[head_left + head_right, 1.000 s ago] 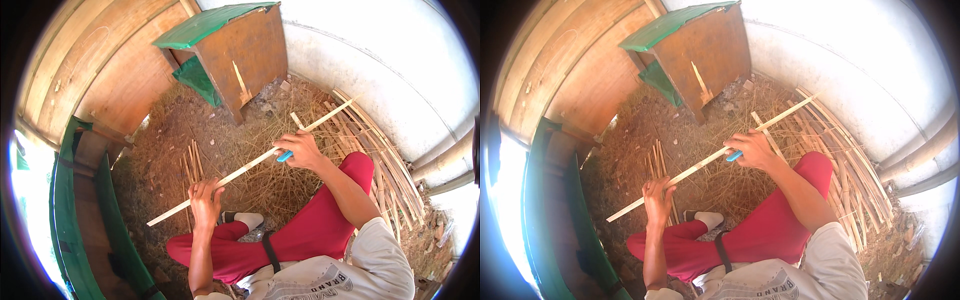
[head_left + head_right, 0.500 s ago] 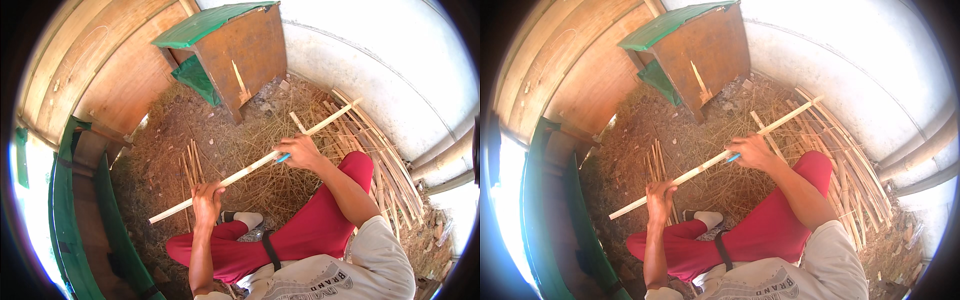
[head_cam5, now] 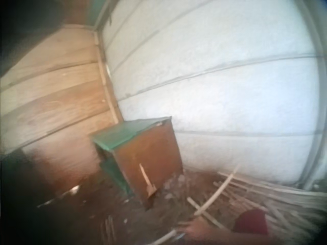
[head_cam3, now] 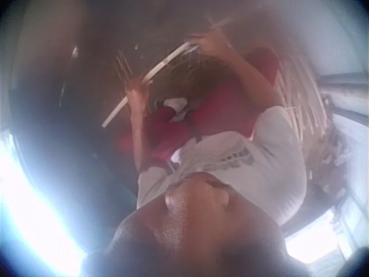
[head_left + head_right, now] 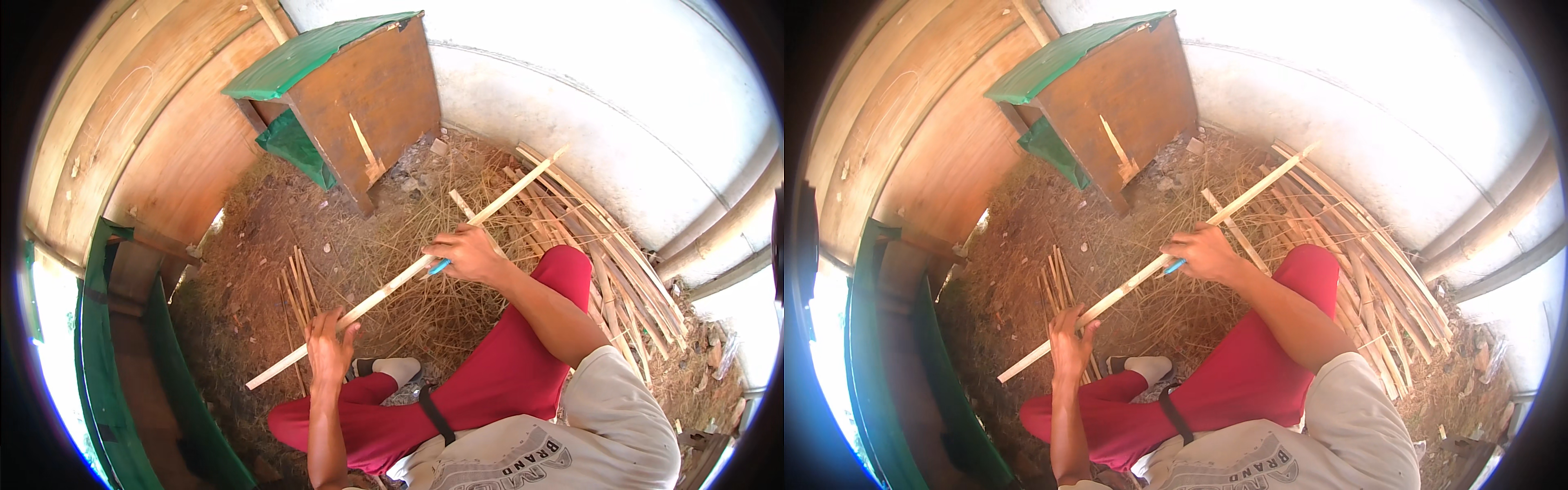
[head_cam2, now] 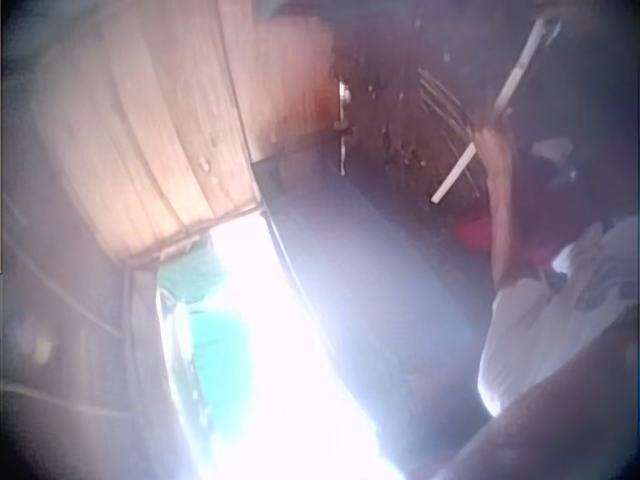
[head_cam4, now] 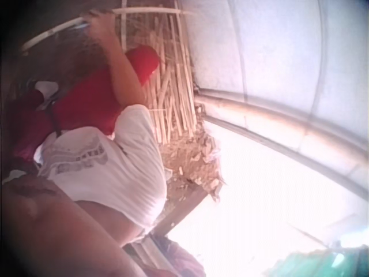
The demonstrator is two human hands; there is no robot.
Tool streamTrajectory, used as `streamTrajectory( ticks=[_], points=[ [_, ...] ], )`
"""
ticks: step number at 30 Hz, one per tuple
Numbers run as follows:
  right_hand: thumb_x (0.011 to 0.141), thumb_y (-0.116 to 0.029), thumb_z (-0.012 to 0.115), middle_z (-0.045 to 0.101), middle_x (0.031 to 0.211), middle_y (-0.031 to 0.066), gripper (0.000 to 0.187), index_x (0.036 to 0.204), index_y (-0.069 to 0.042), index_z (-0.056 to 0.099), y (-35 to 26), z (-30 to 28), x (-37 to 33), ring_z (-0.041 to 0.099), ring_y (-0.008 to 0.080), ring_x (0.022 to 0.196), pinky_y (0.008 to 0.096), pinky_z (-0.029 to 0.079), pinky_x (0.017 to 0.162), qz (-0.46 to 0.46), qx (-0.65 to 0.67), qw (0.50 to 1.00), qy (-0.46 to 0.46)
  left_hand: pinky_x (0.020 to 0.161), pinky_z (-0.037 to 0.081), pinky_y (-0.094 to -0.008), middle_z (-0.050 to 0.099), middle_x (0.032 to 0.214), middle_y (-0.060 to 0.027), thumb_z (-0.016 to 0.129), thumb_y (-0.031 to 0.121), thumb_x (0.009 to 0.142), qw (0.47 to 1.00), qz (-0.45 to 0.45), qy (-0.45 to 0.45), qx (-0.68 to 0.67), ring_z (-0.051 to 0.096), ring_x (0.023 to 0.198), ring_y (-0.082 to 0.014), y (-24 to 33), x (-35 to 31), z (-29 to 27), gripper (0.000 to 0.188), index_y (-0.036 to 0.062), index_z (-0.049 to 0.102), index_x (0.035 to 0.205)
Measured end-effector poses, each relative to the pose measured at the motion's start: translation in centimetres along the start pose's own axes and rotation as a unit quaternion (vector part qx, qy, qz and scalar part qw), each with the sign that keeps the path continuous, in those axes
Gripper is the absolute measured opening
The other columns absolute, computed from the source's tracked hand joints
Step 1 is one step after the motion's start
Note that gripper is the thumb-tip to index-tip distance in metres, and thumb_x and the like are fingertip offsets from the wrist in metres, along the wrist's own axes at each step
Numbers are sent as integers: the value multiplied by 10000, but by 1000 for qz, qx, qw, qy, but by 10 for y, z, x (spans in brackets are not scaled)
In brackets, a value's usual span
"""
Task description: The person sits on the ground and uses a knife to sharpen the ends of thin wooden sticks. They repeatedly hold a stick, scrape the blade along its length to form a point, and then set the stick aside. The person also uses a small blue tool to scrape or clean the sticks.
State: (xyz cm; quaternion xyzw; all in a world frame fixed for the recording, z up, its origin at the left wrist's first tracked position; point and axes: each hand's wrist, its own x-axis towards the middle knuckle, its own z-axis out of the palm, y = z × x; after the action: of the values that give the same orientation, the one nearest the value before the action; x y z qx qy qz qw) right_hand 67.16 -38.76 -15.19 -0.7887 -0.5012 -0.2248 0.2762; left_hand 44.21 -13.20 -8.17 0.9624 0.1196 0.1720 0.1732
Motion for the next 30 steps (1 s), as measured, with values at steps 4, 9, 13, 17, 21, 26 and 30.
streamTrajectory(
  ticks=[4, 9, 13, 17, 21, 26, 30],
  points=[
    [810, -323, 834, 728, 833, -46, 251, 1009, -177, 785, 2, 2, -1, 593, 127, 586, 302, 448, 544, 21, 1, 1000, 22, 1088, 425, -527, 663, 1214, -178, 741, 130, 910, 981, 111, 155, 25, 588, 1216, -402, 0, -3, 0, 197, -21, 730, 1036],
    [834, -226, 832, 738, 836, 25, 208, 991, -96, 790, 25, 1, 11, 607, 100, 581, 255, 433, 452, 125, 75, 963, 224, 846, 598, -413, 664, 1173, -161, 734, 26, 904, 967, 145, 203, -49, 693, 1027, -340, 0, -14, -3, 78, -48, 714, 913],
    [864, -199, 824, 714, 804, 55, 219, 1008, -40, 782, 38, -34, 32, 562, 77, 559, 227, 382, 423, 258, 143, 890, 349, 521, 500, -286, 707, 868, -92, 806, 29, 835, 976, 111, 177, -63, 684, 661, -208, -6, -15, -9, 121, 14, 700, 777],
    [879, -181, 824, 669, 699, 25, 303, 1075, 39, 753, 40, -68, 40, 493, 32, 518, 220, 339, 435, 400, 211, 773, 444, 535, 453, -340, 699, 786, -76, 776, 188, 862, 976, 94, 198, 0, 619, 562, -226, -20, -28, -9, 246, 61, 651, 691],
    [917, -200, 795, 625, 651, -13, 301, 1076, 51, 744, 34, -107, 47, 403, 9, 474, 226, 273, 418, 360, 243, 697, 571, 671, 480, -407, 719, 888, -85, 727, 279, 880, 964, 105, 235, 61, 647, 698, -279, -2, -22, -20, 237, 78, 668, 771],
    [938, -182, 768, 683, 691, 4, 184, 964, 0, 758, 40, -105, 41, 376, 12, 461, 223, 262, 430, 357, 335, 654, 577, 1050, 410, -507, 692, 1139, -131, 718, 316, 894, 971, 87, 192, 114, 607, 1208, -352, 11, 4, -19, 368, 38, 680, 1132],
    [944, -188, 760, 742, 761, 72, 191, 867, -14, 736, 30, -79, 49, 394, 14, 463, 223, 274, 430, 387, 381, 669, 508, 1162, 300, -595, 573, 1362, -189, 724, 351, 905, 975, 103, 142, 137, 417, 1421, -384, 46, 35, -18, 552, 11, 565, 1310]
  ],
)
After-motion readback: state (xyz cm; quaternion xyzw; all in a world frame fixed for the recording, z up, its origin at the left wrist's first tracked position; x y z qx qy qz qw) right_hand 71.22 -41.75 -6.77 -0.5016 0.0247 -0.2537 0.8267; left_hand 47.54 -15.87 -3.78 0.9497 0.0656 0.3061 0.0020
